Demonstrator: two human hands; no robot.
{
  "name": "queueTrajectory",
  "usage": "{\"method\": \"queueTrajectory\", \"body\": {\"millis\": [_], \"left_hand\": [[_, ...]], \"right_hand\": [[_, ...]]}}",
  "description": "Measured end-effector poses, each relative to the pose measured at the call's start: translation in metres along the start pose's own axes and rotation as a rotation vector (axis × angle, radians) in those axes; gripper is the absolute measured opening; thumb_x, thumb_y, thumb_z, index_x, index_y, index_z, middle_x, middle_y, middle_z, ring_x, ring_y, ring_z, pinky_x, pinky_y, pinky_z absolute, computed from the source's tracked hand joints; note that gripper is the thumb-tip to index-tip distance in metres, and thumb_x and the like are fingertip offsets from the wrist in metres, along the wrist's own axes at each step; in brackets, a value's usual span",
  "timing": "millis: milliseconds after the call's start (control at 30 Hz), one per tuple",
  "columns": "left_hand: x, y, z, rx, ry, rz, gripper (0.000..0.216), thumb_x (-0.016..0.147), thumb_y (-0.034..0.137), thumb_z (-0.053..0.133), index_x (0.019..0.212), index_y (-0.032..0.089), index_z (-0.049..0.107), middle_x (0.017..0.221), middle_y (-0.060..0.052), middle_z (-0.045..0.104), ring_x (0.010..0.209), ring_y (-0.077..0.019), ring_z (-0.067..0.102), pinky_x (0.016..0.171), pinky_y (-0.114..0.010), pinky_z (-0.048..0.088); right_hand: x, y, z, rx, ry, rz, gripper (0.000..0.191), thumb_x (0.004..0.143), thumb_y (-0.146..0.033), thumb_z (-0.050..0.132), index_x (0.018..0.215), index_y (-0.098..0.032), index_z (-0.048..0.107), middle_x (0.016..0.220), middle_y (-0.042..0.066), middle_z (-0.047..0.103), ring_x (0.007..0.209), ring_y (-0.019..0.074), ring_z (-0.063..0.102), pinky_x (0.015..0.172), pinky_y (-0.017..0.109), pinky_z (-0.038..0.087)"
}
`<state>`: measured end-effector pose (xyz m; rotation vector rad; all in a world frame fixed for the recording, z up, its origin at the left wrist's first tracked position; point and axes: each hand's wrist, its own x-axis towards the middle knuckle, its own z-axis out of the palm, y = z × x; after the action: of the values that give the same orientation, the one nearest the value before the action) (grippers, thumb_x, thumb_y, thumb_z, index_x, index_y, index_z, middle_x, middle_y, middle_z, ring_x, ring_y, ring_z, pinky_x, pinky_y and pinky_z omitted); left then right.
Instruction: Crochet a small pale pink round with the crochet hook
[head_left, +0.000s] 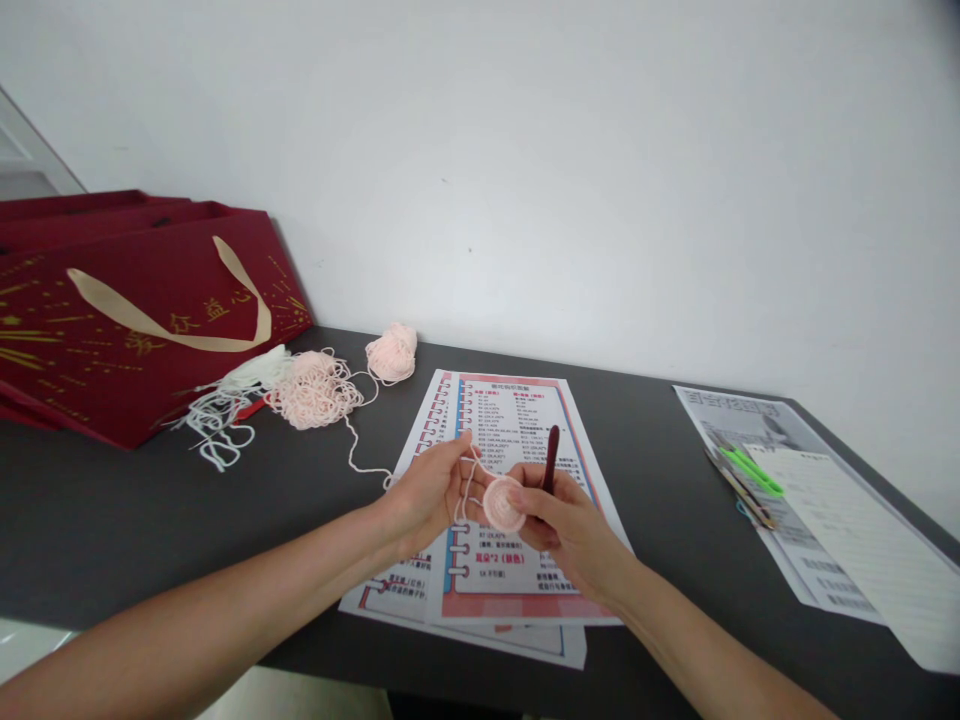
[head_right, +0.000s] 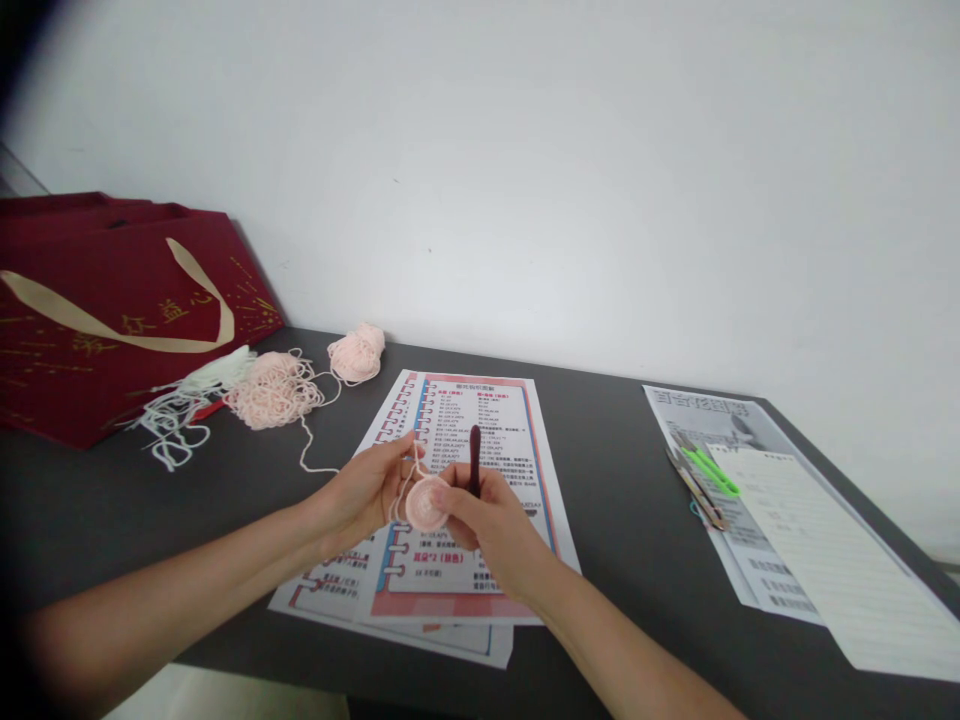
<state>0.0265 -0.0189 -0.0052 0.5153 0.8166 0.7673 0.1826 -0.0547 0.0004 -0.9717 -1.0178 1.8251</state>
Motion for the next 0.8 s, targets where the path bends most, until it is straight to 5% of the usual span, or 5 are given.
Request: {"method": "queueTrajectory", "body": {"millis": [133,267,400,633,800], "left_hand": [[-0.004,0.002,0.000,0.053,-0.096,0.083,0.027,0.088,0.043,0.046,0.090,0.017,0.051,0.075,-0.003,0.062,0.061,-0.0124,0.060,0.061,-0.026,0.048],[-0.008,0.002,0.000,0.313,0.132,0.545,0.026,0.076,0.022,0.065,0.095,0.023,0.048,0.082,0.005,0.055,0.067,-0.0082,0.052,0.067,-0.021,0.041],[-0.012,0.005,0.001,0.388,0.177,0.702,0.015,0.078,0.023,0.062,0.074,0.020,0.048,0.071,0.004,0.049,0.068,-0.0108,0.046,0.067,-0.023,0.037],[-0.017,0.002,0.011,0.445,-0.155,0.435,0.020,0.073,0.026,0.069,0.079,0.018,0.053,0.066,0.003,0.053,0.062,-0.0097,0.049,0.059,-0.022,0.038],[-0.011,0.002,0.006,0.304,-0.176,0.434,0.028,0.076,0.024,0.067,0.099,0.021,0.052,0.063,0.006,0.053,0.059,-0.0076,0.050,0.058,-0.019,0.039]], "right_hand": [[0.002,-0.002,-0.002,-0.027,0.131,-0.065,0.029,0.075,-0.037,0.068,0.065,-0.017,0.048,0.042,-0.011,0.029,0.039,0.0025,0.014,0.040,0.022,0.007],[0.003,-0.003,-0.004,-0.027,0.226,-0.142,0.029,0.075,-0.036,0.069,0.067,-0.018,0.047,0.043,-0.012,0.029,0.039,0.0026,0.015,0.040,0.021,0.009],[0.001,-0.006,-0.006,0.059,0.204,-0.122,0.032,0.073,-0.035,0.070,0.066,-0.019,0.044,0.045,-0.011,0.032,0.039,0.0021,0.014,0.039,0.020,0.008],[0.000,-0.006,-0.001,0.007,0.077,-0.024,0.027,0.074,-0.035,0.071,0.068,-0.017,0.051,0.044,-0.011,0.034,0.038,0.0016,0.015,0.039,0.020,0.007],[0.000,-0.017,-0.005,0.161,0.194,-0.191,0.040,0.078,-0.036,0.063,0.053,-0.018,0.038,0.053,-0.006,0.043,0.038,0.0026,0.016,0.037,0.021,0.012]]}}
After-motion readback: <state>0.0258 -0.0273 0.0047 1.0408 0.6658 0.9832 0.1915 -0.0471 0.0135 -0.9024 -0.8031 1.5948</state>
